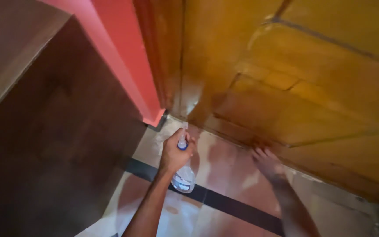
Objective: Spraying a wooden door with cleaning solution and wiping it down with a cloth.
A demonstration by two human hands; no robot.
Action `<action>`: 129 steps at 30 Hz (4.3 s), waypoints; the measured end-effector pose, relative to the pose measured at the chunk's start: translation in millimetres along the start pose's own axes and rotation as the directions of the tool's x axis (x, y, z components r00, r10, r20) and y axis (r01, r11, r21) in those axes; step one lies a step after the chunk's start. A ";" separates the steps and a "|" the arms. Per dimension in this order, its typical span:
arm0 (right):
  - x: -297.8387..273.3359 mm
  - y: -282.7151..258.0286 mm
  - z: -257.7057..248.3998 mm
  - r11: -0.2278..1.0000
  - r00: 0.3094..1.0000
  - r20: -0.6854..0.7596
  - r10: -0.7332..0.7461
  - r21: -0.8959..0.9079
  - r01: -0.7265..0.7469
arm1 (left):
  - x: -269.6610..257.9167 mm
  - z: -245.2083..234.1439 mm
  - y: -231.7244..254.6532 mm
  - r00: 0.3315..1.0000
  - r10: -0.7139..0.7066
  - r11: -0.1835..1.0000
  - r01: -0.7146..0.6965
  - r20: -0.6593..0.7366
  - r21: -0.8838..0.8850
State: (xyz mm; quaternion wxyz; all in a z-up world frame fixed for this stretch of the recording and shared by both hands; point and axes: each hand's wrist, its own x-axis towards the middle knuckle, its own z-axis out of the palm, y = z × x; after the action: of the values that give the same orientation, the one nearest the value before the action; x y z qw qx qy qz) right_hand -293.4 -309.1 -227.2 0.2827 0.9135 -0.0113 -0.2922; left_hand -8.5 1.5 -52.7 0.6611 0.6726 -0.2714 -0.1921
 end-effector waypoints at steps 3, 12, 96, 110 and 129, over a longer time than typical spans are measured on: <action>-75.1 23.1 -0.4 0.991 0.986 0.123 0.112 0.058 -0.120 | -1.1 16.8 12.1 0.999 -0.024 0.999 0.023 0.030 0.022; -222.2 96.0 -160.8 0.906 0.785 -0.464 0.410 0.108 -0.410 | 5.2 45.8 91.9 0.992 -0.016 0.998 0.009 0.123 0.065; -34.1 104.0 -506.5 0.941 0.356 -0.885 0.301 0.215 -0.263 | 55.7 -102.1 203.5 0.953 0.267 0.960 -0.249 -0.146 0.131; 105.8 1.0 -336.6 1.000 0.550 -0.835 0.015 0.021 0.005 | 59.4 -87.6 103.0 0.976 0.131 0.991 -0.121 -0.174 0.065; -116.0 37.7 -64.5 0.991 0.994 0.013 0.111 -0.081 -0.110 | 39.4 21.0 76.8 0.982 0.187 0.963 -0.186 0.011 0.195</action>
State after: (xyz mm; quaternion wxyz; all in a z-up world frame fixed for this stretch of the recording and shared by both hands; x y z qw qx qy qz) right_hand -349.3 -286.3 -103.0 0.3347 0.8969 -0.0525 -0.2842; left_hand 0.7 -37.8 26.5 0.6082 0.7062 -0.3486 -0.0990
